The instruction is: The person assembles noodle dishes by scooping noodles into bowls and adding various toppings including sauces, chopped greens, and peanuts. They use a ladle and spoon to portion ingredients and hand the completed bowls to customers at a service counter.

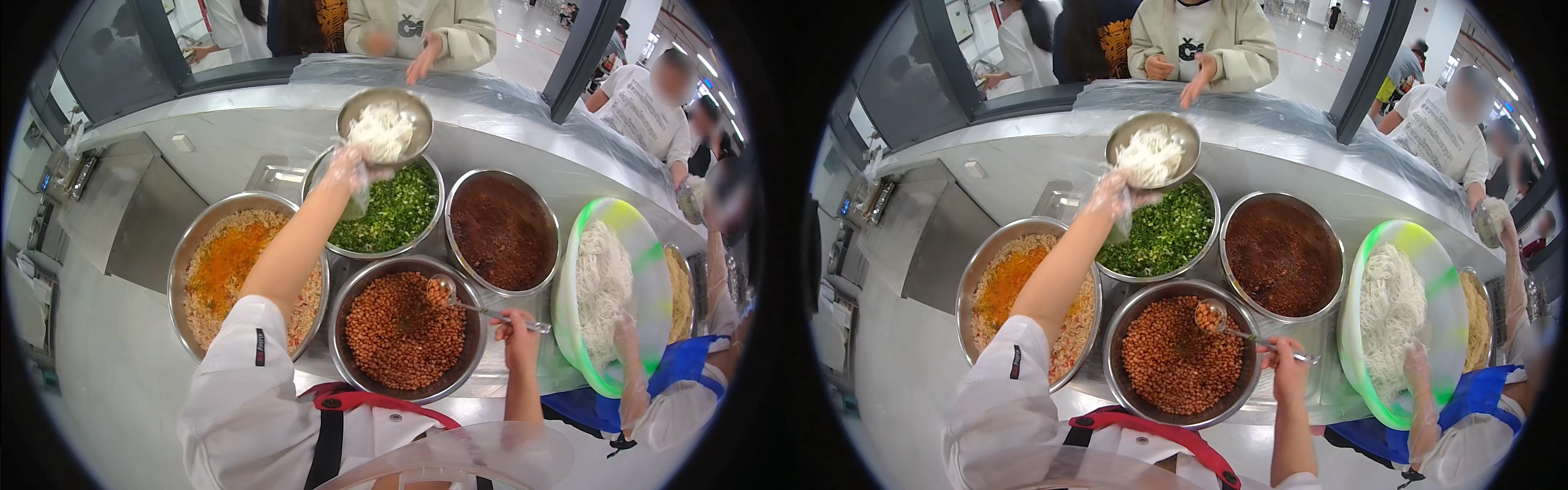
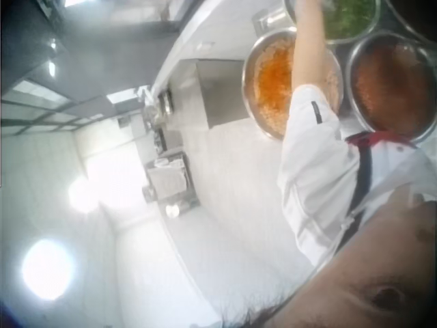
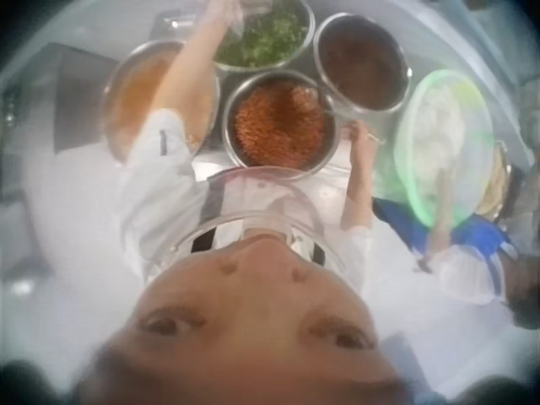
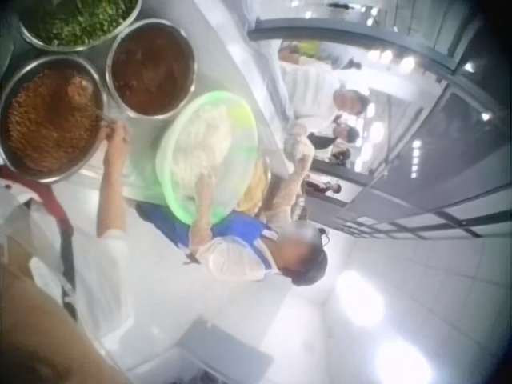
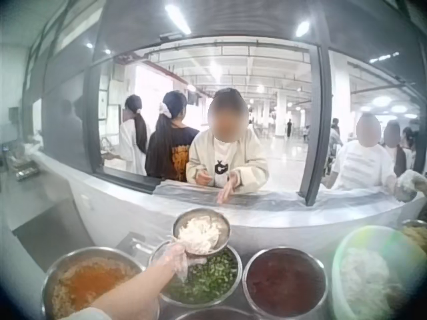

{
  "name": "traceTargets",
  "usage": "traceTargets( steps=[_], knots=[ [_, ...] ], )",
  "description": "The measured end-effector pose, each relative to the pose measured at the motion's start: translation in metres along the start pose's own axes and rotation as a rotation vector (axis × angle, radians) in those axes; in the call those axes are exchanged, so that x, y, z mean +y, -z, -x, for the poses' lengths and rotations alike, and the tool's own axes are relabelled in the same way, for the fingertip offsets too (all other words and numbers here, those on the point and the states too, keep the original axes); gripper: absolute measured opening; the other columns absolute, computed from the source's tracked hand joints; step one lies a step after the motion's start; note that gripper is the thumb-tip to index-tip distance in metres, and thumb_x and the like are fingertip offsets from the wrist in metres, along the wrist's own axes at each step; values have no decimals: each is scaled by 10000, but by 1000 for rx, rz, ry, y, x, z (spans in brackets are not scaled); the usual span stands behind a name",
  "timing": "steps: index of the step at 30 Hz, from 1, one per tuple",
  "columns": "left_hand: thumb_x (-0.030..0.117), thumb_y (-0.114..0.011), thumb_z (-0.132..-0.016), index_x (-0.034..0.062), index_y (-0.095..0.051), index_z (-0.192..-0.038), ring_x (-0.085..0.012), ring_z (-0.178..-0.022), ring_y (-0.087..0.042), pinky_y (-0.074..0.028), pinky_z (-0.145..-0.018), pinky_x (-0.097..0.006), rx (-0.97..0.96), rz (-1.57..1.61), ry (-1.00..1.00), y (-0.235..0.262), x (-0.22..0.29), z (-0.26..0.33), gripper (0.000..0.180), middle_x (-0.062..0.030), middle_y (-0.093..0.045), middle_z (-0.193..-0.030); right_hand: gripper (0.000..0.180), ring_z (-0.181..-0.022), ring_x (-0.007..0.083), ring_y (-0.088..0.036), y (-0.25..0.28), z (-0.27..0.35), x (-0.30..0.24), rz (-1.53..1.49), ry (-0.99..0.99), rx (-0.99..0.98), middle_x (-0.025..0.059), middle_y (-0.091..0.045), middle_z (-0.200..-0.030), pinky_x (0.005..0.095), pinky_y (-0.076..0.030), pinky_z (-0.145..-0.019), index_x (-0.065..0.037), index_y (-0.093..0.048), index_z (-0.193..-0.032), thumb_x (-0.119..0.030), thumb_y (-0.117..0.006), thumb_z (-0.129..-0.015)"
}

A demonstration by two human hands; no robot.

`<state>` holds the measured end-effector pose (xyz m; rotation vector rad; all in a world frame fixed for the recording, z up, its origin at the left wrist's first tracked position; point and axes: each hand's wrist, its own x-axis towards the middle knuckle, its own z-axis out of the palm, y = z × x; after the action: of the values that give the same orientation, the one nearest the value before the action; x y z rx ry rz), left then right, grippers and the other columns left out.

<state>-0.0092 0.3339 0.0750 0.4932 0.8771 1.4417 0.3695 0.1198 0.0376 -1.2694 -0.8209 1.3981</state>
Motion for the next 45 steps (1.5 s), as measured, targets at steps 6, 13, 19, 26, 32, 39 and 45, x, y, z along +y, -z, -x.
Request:
traceTargets(
  steps=[6, 13, 19, 26, 32, 39, 45],
  knots=[
    [-36, -454, -699, -110, -366, -1208, -312, -859, -641, -598, -604, -442, 145, -67, 104, 49, -12, 91, 522, -215, -587, -1047, 170, -491, 121, -515, -42, -28, -61, 28, 190, -86, 164, -630, -753, 218, -418, -455, 10, -547, -910, -151, -492, -901],
    [-92, -432, -726, 89, 220, -1354, -340, -908, -623, -585, -616, -466, 39, 129, 150, 70, -25, 162, 923, -263, -468, -1204, 182, -579, 128, -553, -141, -11, -95, 56, 401, -211, 144, -638, -821, 230, -450, -555, 14, -558, -960, -144, -483, -911],
    [-110, -425, -692, 47, -46, -1347, -355, -917, -618, -582, -623, -480, -2, 193, 131, 74, -26, 181, 773, -253, -473, -1197, 251, -736, 254, -571, -175, -3, -27, 836, 1394, -556, 169, -586, -952, 302, -460, -622, 15, -594, -983, -1, -617, -733],
    [-112, -428, -690, 48, -54, -1346, -364, -915, -616, -577, -634, -492, 96, 228, 120, 88, -25, 193, 772, -253, -474, -1196, 372, -740, 278, -558, -179, -2, -19, 844, 1552, -601, 191, -576, -1020, 334, -444, -634, 20, -588, -990, 44, -666, -627],
    [-115, -430, -689, 50, -60, -1345, -371, -914, -615, -573, -643, -503, 155, 232, 123, 91, -27, 194, 771, -253, -475, -1195, 281, -736, 269, -562, -182, -2, -22, 730, 1463, -550, 175, -590, -983, 325, -443, -631, 29, -585, -975, 55, -639, -700],
    [-117, -432, -694, 67, -9, -1364, -381, -927, -608, -564, -661, -522, 130, 238, 136, 95, -21, 198, 813, -255, -473, -1198, 203, -669, 118, -582, -182, -15, -31, 183, 563, -319, 91, -635, -844, 245, -436, -653, 9, -560, -959, -136, -420, -932],
    [-87, -464, -706, 120, 93, -1402, -340, -992, -587, -547, -750, -498, 305, 87, 57, 106, -13, 214, 916, -232, -461, -1227, 207, -643, 141, -575, -175, -84, -28, -166, 259, -237, 146, -633, -835, 251, -456, -640, 20, -537, -968, -147, -419, -941]
  ],
)
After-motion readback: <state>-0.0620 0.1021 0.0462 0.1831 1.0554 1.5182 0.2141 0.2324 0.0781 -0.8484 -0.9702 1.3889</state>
